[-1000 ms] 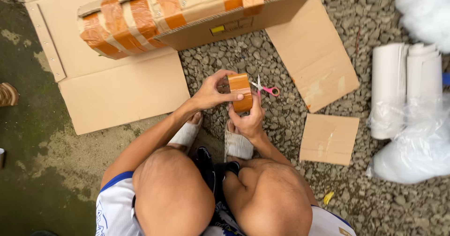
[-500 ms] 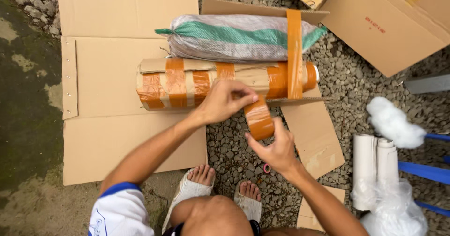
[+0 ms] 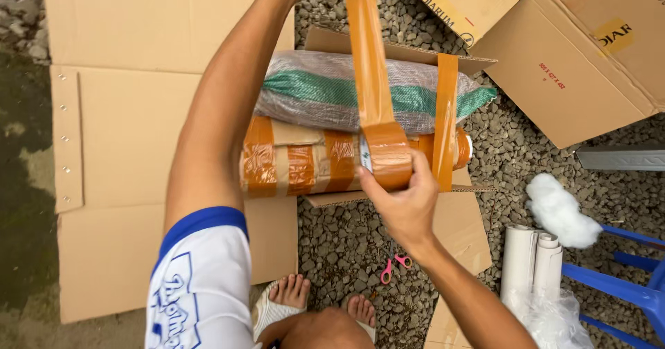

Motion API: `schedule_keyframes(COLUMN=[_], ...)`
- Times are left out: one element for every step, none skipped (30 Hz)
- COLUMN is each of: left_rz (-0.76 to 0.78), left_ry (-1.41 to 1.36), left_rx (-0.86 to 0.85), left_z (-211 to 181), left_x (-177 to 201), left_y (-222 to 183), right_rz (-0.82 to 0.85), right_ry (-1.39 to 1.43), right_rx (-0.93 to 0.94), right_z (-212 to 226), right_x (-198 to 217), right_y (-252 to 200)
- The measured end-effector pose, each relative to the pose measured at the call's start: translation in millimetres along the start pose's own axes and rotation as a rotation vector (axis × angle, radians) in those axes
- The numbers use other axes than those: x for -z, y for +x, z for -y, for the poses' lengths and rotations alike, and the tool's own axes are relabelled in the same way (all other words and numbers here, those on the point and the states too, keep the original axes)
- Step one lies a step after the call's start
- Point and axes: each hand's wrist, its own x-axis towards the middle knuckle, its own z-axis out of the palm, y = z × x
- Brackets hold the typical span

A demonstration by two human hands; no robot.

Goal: The person secures a large cylindrical bundle wrapped in plastic and a sack inside a cardboard box using orange packing tape. They apply tape strips across the bundle and box flaps, cut the tape with pink scissors, and fold the box flaps closed.

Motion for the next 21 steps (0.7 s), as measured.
schedule_keyframes(left_rz=[0.005,0.033,0.06,0.087,0.09,0.093,0.092,0.095,0.1,0.105,0.102,0.098,0.095,0.087,0.075,0.063,0.064,0.066,0.075,0.104,0.133], left_ry=[0.025,0.039,0.055,0.071,0.076,0.081,0.083,0.062,0.043,0.024,0.021,0.018,0.014,0.007,-0.003,-0.012,-0.018,-0.023,-0.026,-0.038,-0.048], left_rx=[-0.004,0.044,0.091,0.137,0.172,0.206,0.243,0.241,0.244,0.247,0.271,0.294,0.315,0.296,0.277,0.258,0.249,0.24,0.235,0.267,0.291], left_z=[12,23,32,40,49,57,66,75,83,91,97,103,107,110,112,114,117,119,122,125,128], left_x=[-5,-10,-12,-15,-16,-18,-21,-23,-25,-28,-29,-31,-33,-36,-37,-37,-37,-37,-39,-40,-41], left_y=[5,7,13,19,21,23,23,24,23,21,21,20,21,22,21,21,22,22,19,16,16], right_rz=[-0.024,-0.043,-0.062,-0.082,-0.091,-0.101,-0.107,-0.109,-0.109,-0.108,-0.107,-0.105,-0.106,-0.104,-0.1,-0.096,-0.098,-0.101,-0.104,-0.097,-0.097], right_ry=[0.025,0.016,0.009,0.001,-0.002,-0.006,-0.012,-0.015,-0.015,-0.015,-0.034,-0.052,-0.073,-0.064,-0.058,-0.052,-0.06,-0.068,-0.072,-0.066,-0.058], right_rx=[-0.041,-0.049,-0.054,-0.06,-0.079,-0.097,-0.116,-0.106,-0.099,-0.093,-0.112,-0.131,-0.148,-0.169,-0.186,-0.203,-0.176,-0.148,-0.129,-0.126,-0.119], right_z=[-3,-6,-8,-9,-9,-8,-8,-7,-7,-7,-6,-7,-7,-8,-8,-8,-9,-11,-12,-13,-15], right_x=[-6,-12,-18,-24,-30,-35,-39,-43,-45,-46,-47,-47,-47,-47,-48,-50,-51,-51,-52,-53,-53], right_y=[6,13,22,31,39,46,52,56,59,62,65,69,73,75,78,79,81,83,81,80,80])
